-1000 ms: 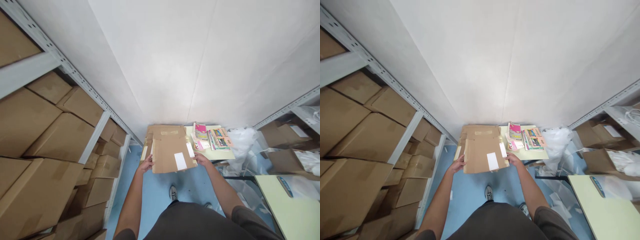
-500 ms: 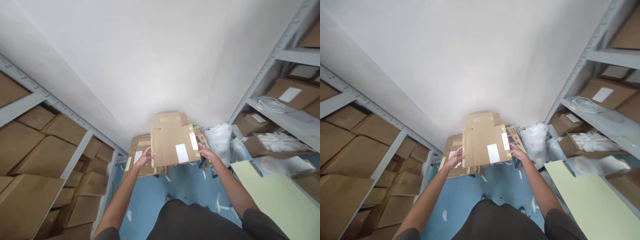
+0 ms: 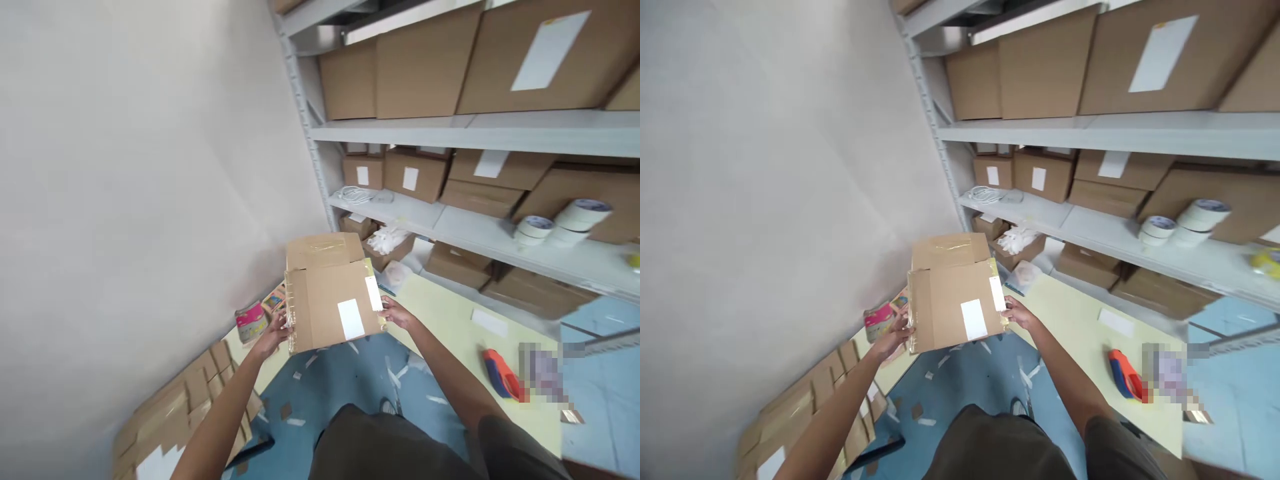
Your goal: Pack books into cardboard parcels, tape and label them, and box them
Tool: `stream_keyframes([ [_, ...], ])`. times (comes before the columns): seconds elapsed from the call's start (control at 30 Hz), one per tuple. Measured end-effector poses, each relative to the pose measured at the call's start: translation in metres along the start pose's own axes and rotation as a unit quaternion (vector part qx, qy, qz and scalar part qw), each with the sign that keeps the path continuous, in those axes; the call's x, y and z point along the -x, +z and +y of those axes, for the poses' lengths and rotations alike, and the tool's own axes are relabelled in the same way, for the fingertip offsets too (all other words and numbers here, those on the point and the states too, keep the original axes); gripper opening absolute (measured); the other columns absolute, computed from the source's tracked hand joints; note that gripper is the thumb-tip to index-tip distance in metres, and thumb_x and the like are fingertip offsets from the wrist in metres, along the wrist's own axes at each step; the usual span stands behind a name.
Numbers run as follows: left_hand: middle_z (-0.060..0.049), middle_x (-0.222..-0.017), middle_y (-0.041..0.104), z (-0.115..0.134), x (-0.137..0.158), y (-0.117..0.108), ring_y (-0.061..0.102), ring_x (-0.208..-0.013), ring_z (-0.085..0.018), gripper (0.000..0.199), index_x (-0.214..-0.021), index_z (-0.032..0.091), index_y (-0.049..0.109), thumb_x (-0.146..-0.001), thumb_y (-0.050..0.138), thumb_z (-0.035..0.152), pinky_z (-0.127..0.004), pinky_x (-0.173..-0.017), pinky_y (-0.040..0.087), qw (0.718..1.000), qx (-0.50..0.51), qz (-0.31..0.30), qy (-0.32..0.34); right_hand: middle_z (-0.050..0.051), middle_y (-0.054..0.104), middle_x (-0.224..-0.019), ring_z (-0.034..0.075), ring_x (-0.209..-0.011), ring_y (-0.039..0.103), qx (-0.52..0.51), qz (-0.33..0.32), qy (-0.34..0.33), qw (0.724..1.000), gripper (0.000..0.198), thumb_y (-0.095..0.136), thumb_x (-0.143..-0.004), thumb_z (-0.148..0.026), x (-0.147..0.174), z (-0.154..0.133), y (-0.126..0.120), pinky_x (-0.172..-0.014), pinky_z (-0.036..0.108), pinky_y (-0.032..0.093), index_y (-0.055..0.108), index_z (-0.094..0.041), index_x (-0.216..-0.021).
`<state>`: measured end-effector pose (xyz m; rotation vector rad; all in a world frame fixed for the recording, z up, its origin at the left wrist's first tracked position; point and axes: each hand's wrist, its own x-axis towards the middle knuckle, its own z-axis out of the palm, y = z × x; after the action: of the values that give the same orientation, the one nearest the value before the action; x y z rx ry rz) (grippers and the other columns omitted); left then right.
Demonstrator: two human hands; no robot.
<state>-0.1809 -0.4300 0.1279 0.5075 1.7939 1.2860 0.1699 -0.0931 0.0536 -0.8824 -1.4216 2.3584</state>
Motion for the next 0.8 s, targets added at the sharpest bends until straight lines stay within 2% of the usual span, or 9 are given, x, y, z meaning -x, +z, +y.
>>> stream_keyframes([
  [0.1, -0.007, -0.138, 0.065, 0.021, -0.046, 0.059, 0.067, -0.114, -0.028, 0.083, -0.140, 0.033, 0.050, -0.066, 0.088, 0.034, -0.035, -0.087, 0.056, 0.994, -0.005, -0.110, 0.006, 0.001, 0.078, -0.102, 0.022, -0.090, 0.072, -0.012, 0.068, 0.007, 0.998, 0.051, 0.089, -0.058, -0.027, 0.036, 0.013, -0.056, -0.073, 0.030, 0.052, 0.065, -0.027, -0.103],
  [0.2, -0.006, -0.133, 0.067, 0.034, -0.090, 0.114, 0.068, -0.112, -0.027, 0.081, -0.138, 0.033, 0.049, -0.067, 0.088, 0.034, -0.035, -0.087, 0.056, 0.983, -0.017, -0.182, -0.004, 0.001, 0.076, -0.104, 0.021, -0.092, 0.071, -0.028, 0.123, 0.009, 0.992, 0.050, 0.088, -0.060, -0.027, 0.065, 0.031, -0.099, -0.072, 0.028, 0.049, 0.063, -0.027, -0.103],
  [0.37, -0.005, -0.120, 0.070, 0.049, -0.156, 0.188, 0.072, -0.104, -0.025, 0.088, -0.139, 0.031, 0.048, -0.062, 0.090, 0.031, -0.035, -0.084, 0.058, 0.966, -0.033, -0.255, -0.035, 0.001, 0.074, -0.100, 0.022, -0.093, 0.070, -0.078, 0.227, -0.003, 0.971, 0.053, 0.086, -0.057, -0.028, 0.097, 0.054, -0.139, -0.078, 0.031, 0.050, 0.061, -0.029, -0.103],
  [0.53, -0.004, -0.116, 0.072, 0.074, -0.216, 0.244, 0.073, -0.095, -0.022, 0.084, -0.139, 0.030, 0.050, -0.063, 0.085, 0.026, -0.031, -0.078, 0.057, 0.939, -0.055, -0.338, -0.041, 0.000, 0.071, -0.089, 0.024, -0.089, 0.069, -0.088, 0.349, 0.011, 0.933, 0.051, 0.082, -0.051, -0.027, 0.106, 0.068, -0.147, -0.083, 0.037, 0.051, 0.061, -0.028, -0.098],
  [0.63, -0.004, -0.112, 0.073, 0.087, -0.245, 0.273, 0.072, -0.090, -0.020, 0.079, -0.138, 0.029, 0.054, -0.064, 0.080, 0.023, -0.028, -0.072, 0.054, 0.935, -0.074, -0.344, -0.038, 0.002, 0.069, -0.084, 0.028, -0.089, 0.070, -0.087, 0.425, 0.015, 0.901, 0.052, 0.082, -0.052, -0.029, 0.098, 0.079, -0.141, -0.083, 0.043, 0.052, 0.067, -0.027, -0.102],
  [0.7, -0.004, -0.110, 0.074, 0.089, -0.261, 0.290, 0.072, -0.088, -0.020, 0.077, -0.138, 0.029, 0.055, -0.065, 0.078, 0.022, -0.028, -0.070, 0.054, 0.935, -0.080, -0.344, -0.037, 0.005, 0.071, -0.088, 0.032, -0.092, 0.072, -0.063, 0.477, 0.020, 0.877, 0.056, 0.083, -0.052, -0.030, 0.089, 0.089, -0.133, -0.084, 0.047, 0.053, 0.071, -0.025, -0.107],
  [0.8, -0.004, -0.106, 0.073, 0.080, -0.274, 0.315, 0.073, -0.086, -0.021, 0.077, -0.140, 0.028, 0.056, -0.066, 0.074, 0.020, -0.031, -0.072, 0.056, 0.934, -0.076, -0.349, -0.024, 0.010, 0.076, -0.106, 0.039, -0.106, 0.073, 0.022, 0.540, 0.030, 0.841, 0.064, 0.085, -0.050, -0.029, 0.077, 0.106, -0.109, -0.095, 0.054, 0.054, 0.076, -0.025, -0.113],
])
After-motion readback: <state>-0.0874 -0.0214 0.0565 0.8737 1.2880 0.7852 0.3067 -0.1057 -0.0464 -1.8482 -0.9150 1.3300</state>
